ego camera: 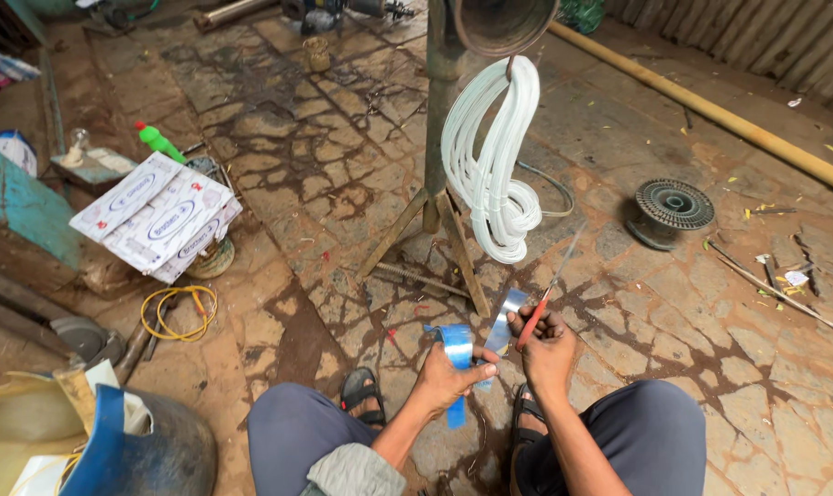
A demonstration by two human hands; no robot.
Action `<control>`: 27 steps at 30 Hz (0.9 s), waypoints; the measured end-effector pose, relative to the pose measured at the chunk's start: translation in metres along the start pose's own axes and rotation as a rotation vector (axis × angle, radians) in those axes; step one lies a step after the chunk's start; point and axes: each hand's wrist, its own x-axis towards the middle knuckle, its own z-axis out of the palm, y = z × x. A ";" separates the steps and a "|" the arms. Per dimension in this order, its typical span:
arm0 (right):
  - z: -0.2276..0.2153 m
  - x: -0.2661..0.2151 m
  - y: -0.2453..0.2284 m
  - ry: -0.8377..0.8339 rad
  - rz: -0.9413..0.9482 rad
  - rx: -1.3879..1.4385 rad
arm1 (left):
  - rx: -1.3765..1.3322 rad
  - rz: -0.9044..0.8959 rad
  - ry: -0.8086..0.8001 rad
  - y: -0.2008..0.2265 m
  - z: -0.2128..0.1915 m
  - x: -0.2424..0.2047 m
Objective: The person cuts pieces of blue and silver tape with scissors and adheres them to a metal pipe and a supporting stand.
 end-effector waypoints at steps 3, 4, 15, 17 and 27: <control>-0.001 -0.006 0.000 -0.002 0.006 -0.041 | -0.092 -0.015 0.008 0.012 -0.001 -0.002; -0.003 -0.010 0.000 0.011 0.059 -0.095 | -0.169 -0.017 0.016 0.013 -0.002 -0.002; 0.006 -0.087 0.027 -0.541 0.617 0.187 | -0.001 0.307 0.536 0.036 -0.061 0.035; -0.006 -0.099 0.037 -0.585 0.489 -0.025 | 0.037 0.394 0.551 0.039 -0.067 0.029; -0.002 -0.098 0.035 -0.598 0.407 -0.092 | 0.111 0.342 0.435 0.065 -0.059 0.021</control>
